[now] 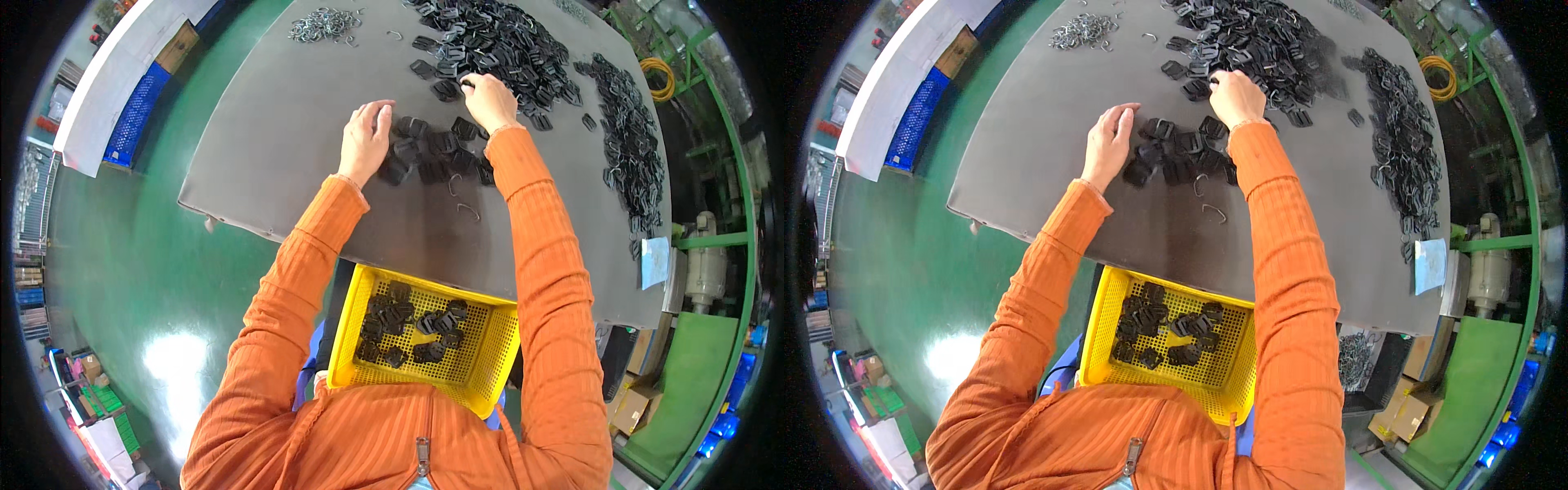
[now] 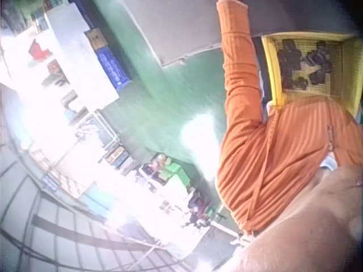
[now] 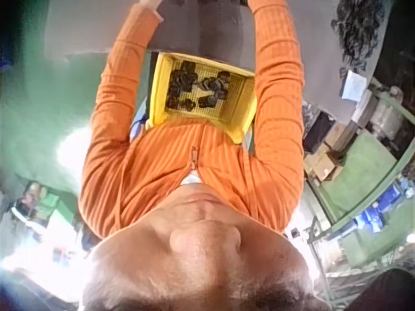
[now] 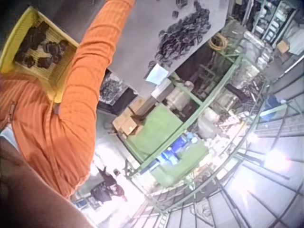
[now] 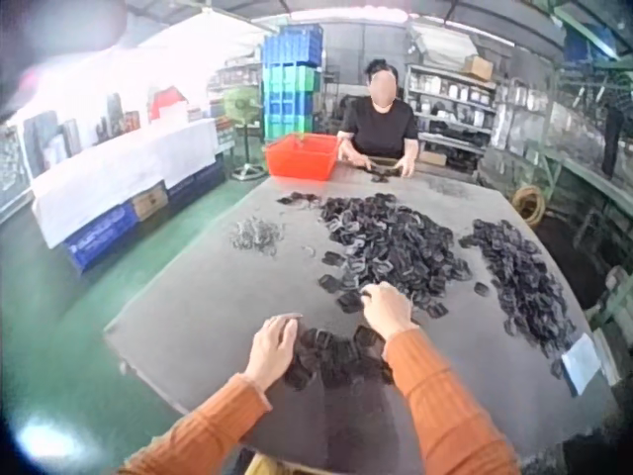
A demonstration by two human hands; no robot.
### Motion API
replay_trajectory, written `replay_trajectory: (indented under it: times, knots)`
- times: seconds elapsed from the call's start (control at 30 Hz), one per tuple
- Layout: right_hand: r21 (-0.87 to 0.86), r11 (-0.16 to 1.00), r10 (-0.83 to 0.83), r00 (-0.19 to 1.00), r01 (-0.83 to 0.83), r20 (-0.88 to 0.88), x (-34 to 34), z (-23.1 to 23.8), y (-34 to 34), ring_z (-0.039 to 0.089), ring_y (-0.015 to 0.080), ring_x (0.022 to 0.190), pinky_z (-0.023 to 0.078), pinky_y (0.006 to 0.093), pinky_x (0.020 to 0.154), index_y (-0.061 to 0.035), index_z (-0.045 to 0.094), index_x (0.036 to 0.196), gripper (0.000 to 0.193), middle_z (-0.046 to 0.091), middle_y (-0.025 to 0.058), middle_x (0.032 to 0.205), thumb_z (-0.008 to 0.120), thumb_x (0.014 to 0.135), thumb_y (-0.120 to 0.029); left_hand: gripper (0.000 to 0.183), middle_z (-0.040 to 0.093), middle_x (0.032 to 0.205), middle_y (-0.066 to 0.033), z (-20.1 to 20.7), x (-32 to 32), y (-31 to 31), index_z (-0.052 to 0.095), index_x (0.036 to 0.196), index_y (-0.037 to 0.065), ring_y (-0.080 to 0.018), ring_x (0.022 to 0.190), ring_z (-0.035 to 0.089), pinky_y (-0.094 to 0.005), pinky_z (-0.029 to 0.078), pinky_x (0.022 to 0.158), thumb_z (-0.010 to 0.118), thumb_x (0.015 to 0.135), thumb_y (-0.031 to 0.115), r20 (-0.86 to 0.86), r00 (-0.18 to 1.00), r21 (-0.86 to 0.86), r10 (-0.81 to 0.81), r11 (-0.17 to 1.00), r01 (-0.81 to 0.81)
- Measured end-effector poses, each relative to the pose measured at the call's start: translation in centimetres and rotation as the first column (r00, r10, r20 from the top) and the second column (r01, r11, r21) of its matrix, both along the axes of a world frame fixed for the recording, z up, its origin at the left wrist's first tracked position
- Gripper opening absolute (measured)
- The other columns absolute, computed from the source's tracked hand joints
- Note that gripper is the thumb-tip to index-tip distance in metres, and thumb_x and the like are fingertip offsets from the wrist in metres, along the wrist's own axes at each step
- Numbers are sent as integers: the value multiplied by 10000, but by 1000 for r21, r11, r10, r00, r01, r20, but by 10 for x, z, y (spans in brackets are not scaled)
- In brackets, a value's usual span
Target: The person sets down a plastic basket, attaches metal hooks to plastic buckles by hand, and places the assembled buckles into the basket.
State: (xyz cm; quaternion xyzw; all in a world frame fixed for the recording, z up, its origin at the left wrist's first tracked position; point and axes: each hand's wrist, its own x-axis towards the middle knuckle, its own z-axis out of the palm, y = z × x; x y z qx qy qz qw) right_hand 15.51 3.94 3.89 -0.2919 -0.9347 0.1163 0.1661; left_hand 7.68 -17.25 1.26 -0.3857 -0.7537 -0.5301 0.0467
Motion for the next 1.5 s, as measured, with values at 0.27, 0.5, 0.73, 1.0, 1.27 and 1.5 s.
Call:
replay_trajectory:
  times: [0.27,0.5,0.73,1.0,1.27,1.5]
  knots:
    - [-246,959,164,983,-139,81,-6,21,-2,607,304,967,477,399,834,-151,670,1022,265,657,127,1005,529,817,-244,220,616,875,-140,-11,-40,11,628,993,31,-262,777,593,-337,469,726,506,899,187,57,998,62,-22,998,18]
    - [-494,828,329,943,-265,45,27,19,7,583,158,739,467,299,755,-86,676,989,230,668,92,842,546,815,-162,184,612,784,-80,3,-30,20,639,804,52,-237,761,593,-329,480,708,649,811,236,-122,970,-308,-208,937,162]
    - [-80,978,206,943,-192,262,43,15,-22,604,268,937,477,380,796,-105,647,952,322,588,91,1011,725,730,-325,140,618,812,-114,37,-16,23,623,820,23,-276,795,595,-368,475,716,650,777,154,-218,952,-235,-215,958,163]
    - [-292,951,105,994,-98,7,-5,-7,-2,574,338,1049,440,406,912,-137,555,1203,469,605,195,1120,581,735,-152,186,635,729,-111,58,-39,23,576,931,1,-205,634,606,-309,472,576,592,779,108,-4,977,-506,-213,843,182]
    - [-201,980,0,1000,-2,-12,-18,1,2,621,326,938,486,413,826,-221,586,1193,446,657,161,983,567,749,-182,207,514,676,2,55,-90,40,569,973,3,-70,569,452,-217,399,519,580,838,159,819,491,56,-297,893,446]
    - [95,986,114,969,-138,220,-34,8,4,646,305,843,511,408,739,-182,680,937,210,672,126,892,536,792,-129,435,589,1195,-110,1,-111,107,551,1205,77,-333,1026,580,-373,465,882,606,822,276,-157,979,-430,-132,901,53]
